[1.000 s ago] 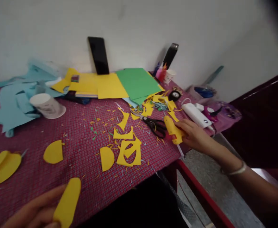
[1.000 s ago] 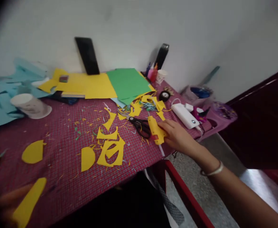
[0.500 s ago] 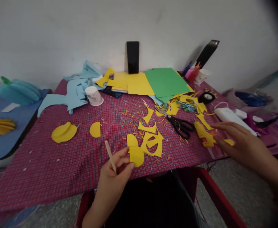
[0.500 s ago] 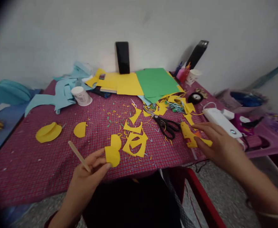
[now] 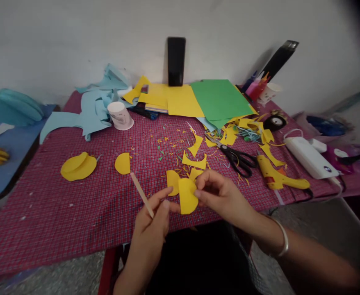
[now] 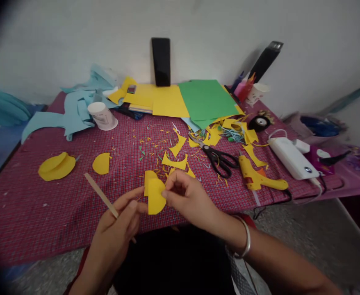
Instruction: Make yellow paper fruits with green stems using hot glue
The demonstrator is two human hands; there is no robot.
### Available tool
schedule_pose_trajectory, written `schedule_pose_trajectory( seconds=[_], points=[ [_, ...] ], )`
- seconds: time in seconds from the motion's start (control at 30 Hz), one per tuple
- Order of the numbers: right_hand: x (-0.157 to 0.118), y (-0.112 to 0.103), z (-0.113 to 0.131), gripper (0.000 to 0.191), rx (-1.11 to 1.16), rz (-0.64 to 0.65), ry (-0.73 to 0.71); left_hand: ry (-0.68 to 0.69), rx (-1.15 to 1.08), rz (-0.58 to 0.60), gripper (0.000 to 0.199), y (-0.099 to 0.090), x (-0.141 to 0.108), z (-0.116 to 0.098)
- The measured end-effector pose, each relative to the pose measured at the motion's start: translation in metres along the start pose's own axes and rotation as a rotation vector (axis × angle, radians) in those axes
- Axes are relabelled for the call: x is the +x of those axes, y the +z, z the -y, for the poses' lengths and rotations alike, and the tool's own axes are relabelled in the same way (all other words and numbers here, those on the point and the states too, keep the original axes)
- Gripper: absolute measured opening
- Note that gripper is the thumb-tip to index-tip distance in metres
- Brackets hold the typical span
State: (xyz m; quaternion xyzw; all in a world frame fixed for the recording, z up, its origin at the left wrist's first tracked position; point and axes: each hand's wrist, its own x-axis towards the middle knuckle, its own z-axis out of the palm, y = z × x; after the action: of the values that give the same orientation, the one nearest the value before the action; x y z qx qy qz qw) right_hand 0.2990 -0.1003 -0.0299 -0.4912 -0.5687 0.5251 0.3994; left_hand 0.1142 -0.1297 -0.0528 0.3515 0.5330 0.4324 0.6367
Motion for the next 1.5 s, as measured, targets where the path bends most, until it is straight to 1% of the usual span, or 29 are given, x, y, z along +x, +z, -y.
schedule_pose_trajectory(
  seconds=[0.1,0.17,0.23,0.27,0.37,0.43,0.5,0.53,0.57,0.6,0.67,0.73,0.77,0.83,0.9,0.97,1.03,1.07,1.13,1.2,1.27,1.33,1.5],
  points=[
    [0.012,-0.004,-0.005,0.020,0.130,0.002,0.120,-0.072,-0.088,-0.002,0.034,-0.010,0.005,-0.001],
    [0.015,-0.005,-0.007,0.021,0.161,-0.009,0.146,-0.048,-0.026,0.002,0.027,-0.014,0.007,0.000],
    [0.015,-0.004,-0.008,0.021,0.198,-0.004,0.162,0.031,0.098,0.011,0.020,-0.014,0.007,0.001],
    [0.014,-0.003,-0.007,0.020,0.228,0.012,0.174,0.080,0.159,0.022,0.021,-0.013,0.006,0.001],
    [0.008,0.003,-0.003,0.019,0.356,0.098,0.240,0.226,0.273,0.062,0.034,-0.009,0.001,0.000],
    [0.004,0.008,0.000,0.019,0.425,0.175,0.310,0.346,0.319,0.071,0.036,-0.008,-0.003,-0.003],
    [0.001,0.012,0.003,0.020,0.450,0.265,0.371,0.451,0.344,0.077,0.028,-0.008,-0.006,-0.008],
    [-0.001,0.012,0.003,0.019,0.436,0.303,0.375,0.461,0.349,0.078,0.021,-0.009,-0.007,-0.010],
    [-0.002,0.012,0.004,0.018,0.391,0.312,0.345,0.432,0.345,0.068,0.014,-0.010,-0.008,-0.011],
    [-0.003,0.011,0.004,0.017,0.311,0.287,0.271,0.370,0.325,0.050,0.010,-0.011,-0.008,-0.012],
    [-0.006,0.008,0.004,0.011,0.095,0.182,0.039,0.183,0.241,0.015,0.016,-0.012,-0.008,-0.012],
    [-0.009,0.005,0.004,0.003,-0.100,0.110,-0.189,0.008,0.106,0.024,0.021,-0.011,-0.007,-0.008],
    [-0.011,0.004,0.004,0.007,-0.166,0.113,-0.262,-0.051,0.040,0.042,0.023,-0.009,-0.006,-0.005],
    [-0.013,0.003,0.003,0.015,-0.256,0.157,-0.326,-0.124,-0.031,0.084,0.028,-0.004,-0.006,-0.001],
    [-0.013,0.004,0.003,0.018,-0.315,0.198,-0.343,-0.157,-0.049,0.120,0.030,0.000,-0.006,-0.001],
    [-0.009,0.004,0.005,0.016,-0.321,0.199,-0.314,-0.148,-0.045,0.126,0.027,0.000,-0.008,-0.006],
    [0.000,0.000,0.007,0.012,-0.298,0.139,-0.230,-0.118,-0.045,0.054,0.023,-0.006,-0.009,-0.015],
    [0.006,-0.003,0.008,0.011,-0.283,0.098,-0.170,-0.109,-0.054,-0.009,0.024,-0.012,-0.008,-0.021],
    [0.020,-0.009,0.009,0.009,-0.254,0.048,-0.041,-0.142,-0.102,-0.133,0.028,-0.025,-0.006,-0.032],
    [0.032,-0.013,0.009,0.008,-0.222,0.050,0.072,-0.182,-0.151,-0.216,0.032,-0.040,-0.002,-0.039],
    [0.043,-0.014,0.008,0.011,-0.231,0.085,0.130,-0.219,-0.167,-0.245,0.034,-0.051,0.004,-0.041],
    [0.050,-0.012,0.008,0.013,-0.278,0.127,0.119,-0.257,-0.154,-0.229,0.033,-0.058,0.008,-0.039],
    [0.059,-0.004,0.007,0.015,-0.441,0.182,-0.050,-0.318,-0.079,-0.108,0.029,-0.063,0.012,-0.028]
  ],
)
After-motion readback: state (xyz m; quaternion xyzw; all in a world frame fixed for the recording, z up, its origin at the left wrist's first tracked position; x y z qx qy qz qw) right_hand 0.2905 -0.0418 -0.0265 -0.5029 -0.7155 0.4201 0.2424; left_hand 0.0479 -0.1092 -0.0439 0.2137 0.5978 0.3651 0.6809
